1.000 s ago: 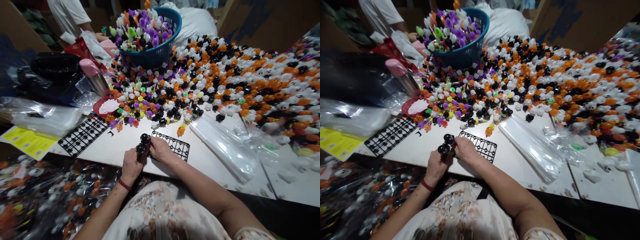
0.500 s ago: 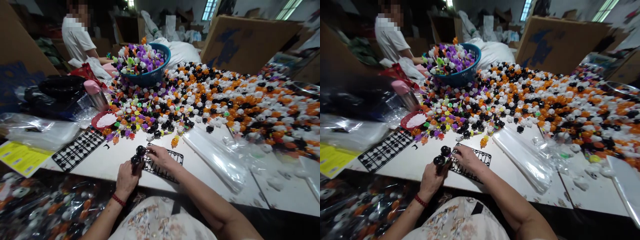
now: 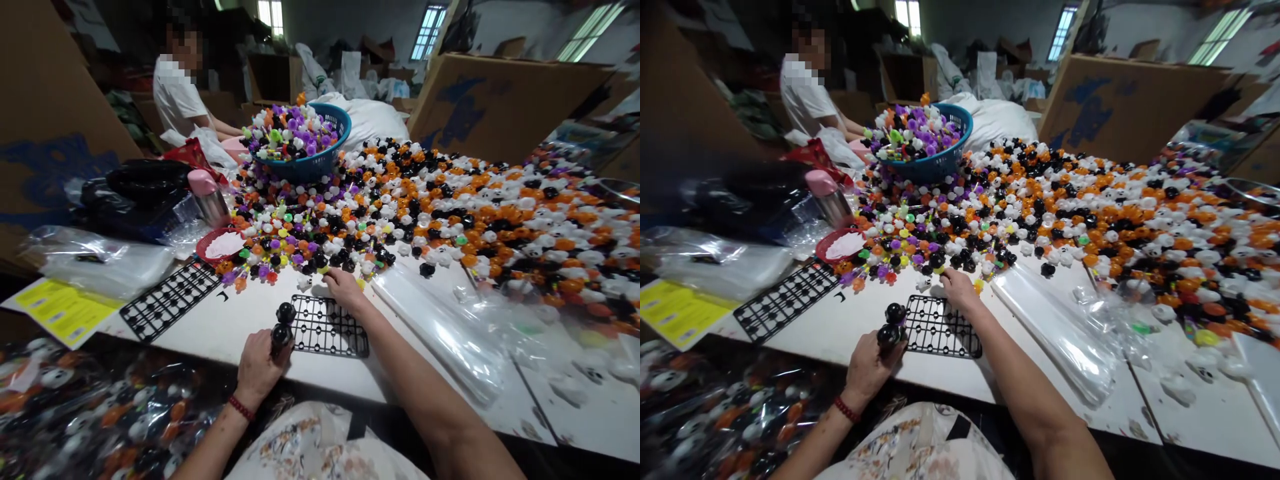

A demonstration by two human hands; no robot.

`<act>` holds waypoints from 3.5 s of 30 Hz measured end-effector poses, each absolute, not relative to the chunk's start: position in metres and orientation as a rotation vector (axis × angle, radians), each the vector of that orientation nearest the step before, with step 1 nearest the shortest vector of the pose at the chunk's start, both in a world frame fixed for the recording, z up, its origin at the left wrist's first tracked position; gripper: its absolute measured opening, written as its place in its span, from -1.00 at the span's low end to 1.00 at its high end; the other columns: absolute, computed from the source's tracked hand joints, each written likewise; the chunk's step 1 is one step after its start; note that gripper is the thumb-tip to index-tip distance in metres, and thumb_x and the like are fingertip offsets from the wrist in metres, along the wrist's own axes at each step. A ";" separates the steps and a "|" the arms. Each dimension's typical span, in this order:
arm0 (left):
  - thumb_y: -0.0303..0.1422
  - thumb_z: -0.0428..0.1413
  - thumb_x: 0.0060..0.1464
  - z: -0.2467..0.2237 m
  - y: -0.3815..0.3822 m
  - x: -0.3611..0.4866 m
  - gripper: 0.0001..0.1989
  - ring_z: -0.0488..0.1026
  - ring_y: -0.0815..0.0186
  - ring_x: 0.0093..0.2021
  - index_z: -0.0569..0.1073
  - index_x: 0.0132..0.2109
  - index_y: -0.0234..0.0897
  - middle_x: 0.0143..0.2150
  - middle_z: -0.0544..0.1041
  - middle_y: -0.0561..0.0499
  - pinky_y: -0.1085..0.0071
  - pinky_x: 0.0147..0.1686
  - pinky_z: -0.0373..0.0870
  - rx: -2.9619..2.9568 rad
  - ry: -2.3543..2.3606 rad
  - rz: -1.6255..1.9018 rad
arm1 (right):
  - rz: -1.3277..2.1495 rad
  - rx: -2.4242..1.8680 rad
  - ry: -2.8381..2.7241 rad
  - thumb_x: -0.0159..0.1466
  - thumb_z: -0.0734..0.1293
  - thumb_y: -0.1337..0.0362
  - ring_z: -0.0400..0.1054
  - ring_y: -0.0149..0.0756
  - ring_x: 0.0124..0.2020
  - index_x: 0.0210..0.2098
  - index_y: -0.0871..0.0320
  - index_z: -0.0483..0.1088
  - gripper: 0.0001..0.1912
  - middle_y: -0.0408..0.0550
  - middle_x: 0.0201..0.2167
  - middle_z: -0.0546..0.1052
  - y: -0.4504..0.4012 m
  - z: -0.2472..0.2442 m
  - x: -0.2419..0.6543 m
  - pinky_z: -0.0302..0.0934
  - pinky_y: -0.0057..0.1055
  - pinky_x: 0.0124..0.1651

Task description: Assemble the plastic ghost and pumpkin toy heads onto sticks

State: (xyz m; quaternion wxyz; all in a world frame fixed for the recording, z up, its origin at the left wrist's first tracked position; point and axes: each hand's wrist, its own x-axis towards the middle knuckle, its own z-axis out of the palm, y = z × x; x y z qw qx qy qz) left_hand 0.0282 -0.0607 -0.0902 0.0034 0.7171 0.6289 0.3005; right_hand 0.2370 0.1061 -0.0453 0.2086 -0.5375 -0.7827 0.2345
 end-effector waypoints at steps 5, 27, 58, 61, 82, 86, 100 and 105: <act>-0.12 0.06 0.23 -0.097 -0.060 0.026 -0.68 0.37 0.22 -0.38 0.42 -0.38 -0.26 -0.45 0.43 -0.02 0.31 -0.33 0.26 2.246 1.940 0.969 | 1.321 -1.277 -1.788 0.33 0.17 0.16 0.26 -0.42 -0.50 -0.22 0.15 0.47 -0.72 -0.16 -0.43 0.51 0.081 -0.056 0.227 0.12 -0.50 -0.44; -0.20 0.14 0.15 -0.088 -0.063 0.014 -0.81 0.43 0.22 -0.25 0.49 -0.24 -0.23 -0.31 0.52 0.00 0.31 -0.24 0.34 2.054 1.737 0.929 | 0.876 -1.401 -2.035 0.21 0.31 0.34 0.29 -0.33 -0.36 -0.35 0.12 0.38 -0.99 -0.15 -0.42 0.46 0.059 -0.052 0.215 0.07 -0.46 -0.30; -0.18 -0.11 0.33 -0.011 -0.025 0.008 -0.58 0.36 0.20 0.20 0.37 0.20 -0.24 0.19 0.43 -0.11 0.18 0.28 0.23 1.766 1.514 1.059 | 1.313 -1.211 -1.806 0.13 0.40 0.30 0.42 -0.28 -0.29 -0.31 0.11 0.48 -0.89 -0.16 -0.37 0.56 0.061 -0.069 0.188 0.24 -0.44 -0.25; -0.21 -0.12 0.34 -0.016 -0.020 0.012 -0.60 0.36 0.22 0.18 0.37 0.20 -0.23 0.18 0.42 -0.10 0.20 0.26 0.25 1.829 1.498 1.047 | 1.213 -1.238 -1.951 0.16 0.36 0.35 0.42 -0.27 -0.31 -0.29 0.10 0.47 -0.90 -0.15 -0.38 0.56 0.059 -0.062 0.189 0.19 -0.47 -0.30; -0.17 -0.25 0.37 -0.016 -0.021 0.022 -0.45 -0.03 0.21 0.45 0.08 0.41 -0.23 0.45 0.06 -0.09 0.09 0.42 -0.09 1.965 1.445 0.962 | 0.960 -1.146 -2.293 0.19 0.27 0.46 0.40 -0.31 -0.31 -0.26 0.11 0.44 -0.82 -0.14 -0.35 0.56 0.054 -0.052 0.182 0.15 -0.49 -0.27; -0.22 -0.23 0.37 -0.005 -0.035 0.022 -0.48 0.00 0.18 0.44 0.09 0.41 -0.17 0.45 0.07 -0.07 0.07 0.40 -0.01 2.025 1.518 1.043 | 0.996 -1.121 -2.262 0.21 0.31 0.43 0.40 -0.31 -0.28 -0.15 0.13 0.44 -0.78 -0.13 -0.29 0.55 0.055 -0.049 0.192 0.22 -0.47 -0.22; -0.34 -0.01 0.28 -0.041 -0.065 0.086 -0.59 0.35 0.18 0.26 0.35 0.25 -0.15 0.24 0.42 -0.12 0.19 0.22 0.39 2.445 1.080 0.626 | 0.362 -1.739 -2.117 0.08 0.40 0.44 0.34 -0.19 -0.11 0.03 0.10 0.44 -0.51 0.06 -0.06 0.41 0.101 -0.064 0.327 0.27 -0.35 -0.08; -0.29 0.02 0.26 -0.089 -0.054 0.102 -0.47 0.18 0.02 0.36 0.21 0.32 -0.31 0.36 0.24 -0.25 -0.01 0.26 0.28 2.615 1.292 0.571 | 0.389 -1.685 -2.169 0.13 0.31 0.49 0.35 -0.23 -0.15 -0.05 0.09 0.44 -0.59 0.05 -0.07 0.39 0.106 -0.062 0.323 0.24 -0.38 -0.13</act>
